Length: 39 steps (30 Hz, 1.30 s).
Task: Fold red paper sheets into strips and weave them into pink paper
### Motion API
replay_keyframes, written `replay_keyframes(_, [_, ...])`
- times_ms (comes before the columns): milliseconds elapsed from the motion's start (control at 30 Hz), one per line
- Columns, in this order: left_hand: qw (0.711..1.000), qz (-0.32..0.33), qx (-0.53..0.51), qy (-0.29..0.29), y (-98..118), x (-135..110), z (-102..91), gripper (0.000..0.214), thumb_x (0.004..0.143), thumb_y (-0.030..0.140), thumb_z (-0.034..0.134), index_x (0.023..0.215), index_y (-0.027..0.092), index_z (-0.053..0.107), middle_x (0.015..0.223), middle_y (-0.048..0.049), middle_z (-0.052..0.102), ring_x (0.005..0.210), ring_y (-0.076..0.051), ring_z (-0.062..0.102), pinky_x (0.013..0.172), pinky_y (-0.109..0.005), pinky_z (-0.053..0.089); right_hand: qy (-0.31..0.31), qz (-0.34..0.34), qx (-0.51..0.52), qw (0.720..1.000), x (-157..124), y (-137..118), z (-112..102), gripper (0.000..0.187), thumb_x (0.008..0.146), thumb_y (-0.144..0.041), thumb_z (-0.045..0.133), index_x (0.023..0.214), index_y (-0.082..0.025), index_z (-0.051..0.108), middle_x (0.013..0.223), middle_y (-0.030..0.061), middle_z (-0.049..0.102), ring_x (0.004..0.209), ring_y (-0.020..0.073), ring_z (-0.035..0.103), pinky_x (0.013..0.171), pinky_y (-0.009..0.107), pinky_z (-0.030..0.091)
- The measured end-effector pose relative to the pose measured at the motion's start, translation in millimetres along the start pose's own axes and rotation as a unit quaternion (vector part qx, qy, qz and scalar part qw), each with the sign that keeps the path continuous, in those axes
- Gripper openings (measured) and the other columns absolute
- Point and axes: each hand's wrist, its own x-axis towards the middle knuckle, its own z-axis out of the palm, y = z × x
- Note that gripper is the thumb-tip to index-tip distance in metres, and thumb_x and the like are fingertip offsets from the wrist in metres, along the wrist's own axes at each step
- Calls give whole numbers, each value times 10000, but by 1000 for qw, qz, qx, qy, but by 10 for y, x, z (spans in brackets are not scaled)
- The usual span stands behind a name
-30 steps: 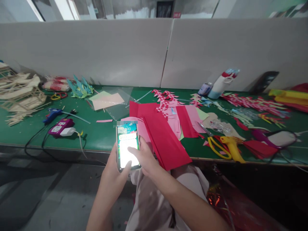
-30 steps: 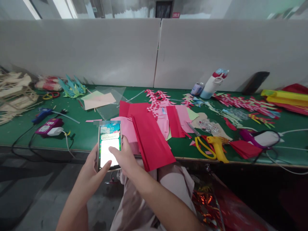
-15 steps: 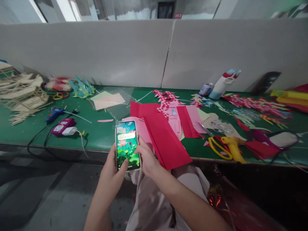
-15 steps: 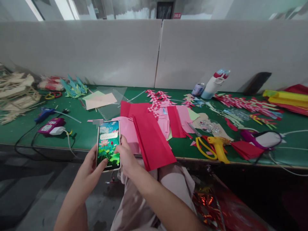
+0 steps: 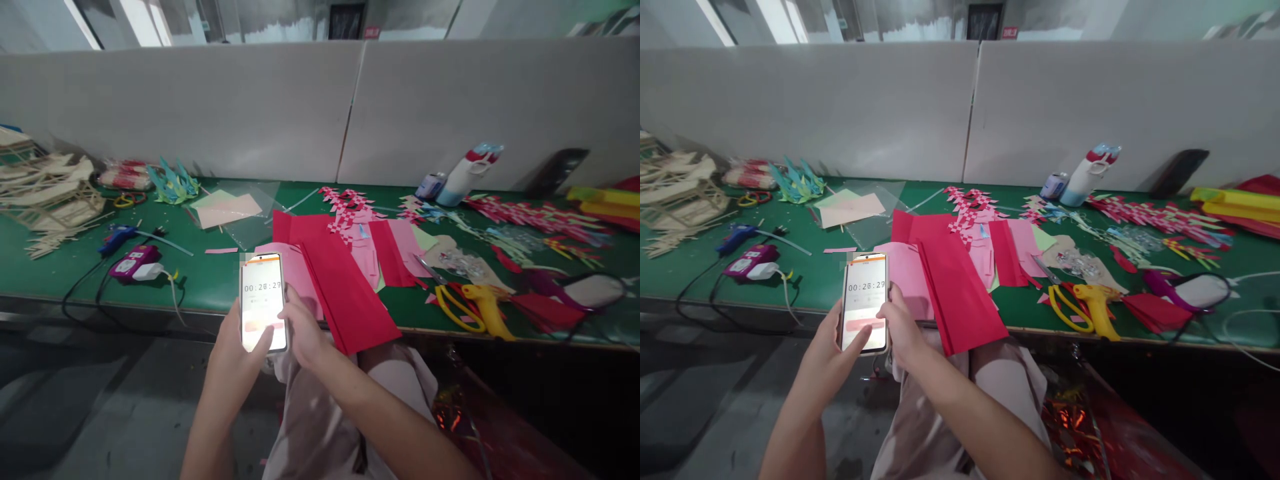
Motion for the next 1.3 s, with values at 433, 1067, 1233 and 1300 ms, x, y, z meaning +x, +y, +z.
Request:
replay_keyframes(433, [995,6,96,17,-23,-11,-57,639,777,370,571,1360,148,434,1211,-146,540,1204,-312,471,988,-486,419,1,-11,62,998,52,103,1,496,668,-159,446,1151,-231,534,1089,4,687,1048,213,622,925,365,499])
replay_keyframes(1067, [999,31,25,-14,-77,-126,-206,713,771,298,563,1434,163,339,1327,-157,453,1229,-280,469,989,-460,428,39,1,70,997,53,27,40,394,695,-187,481,1083,-216,548,1040,26,705,989,224,653,880,391,525])
replay_keyframes(1233, [999,31,17,-19,-97,-122,-197,701,782,304,560,1434,169,340,1332,-154,453,1226,-278,466,988,-466,430,37,-5,67,997,45,35,31,376,694,-196,482,1062,-214,556,1049,23,703,996,223,652,890,387,520])
replay_keyframes(1300, [1000,24,13,-16,-95,-119,-191,705,779,308,563,1434,168,344,1331,-154,455,1227,-281,466,990,-467,428,37,-4,69,997,41,38,32,377,694,-197,479,1064,-214,555,1054,23,702,996,224,653,891,389,519])
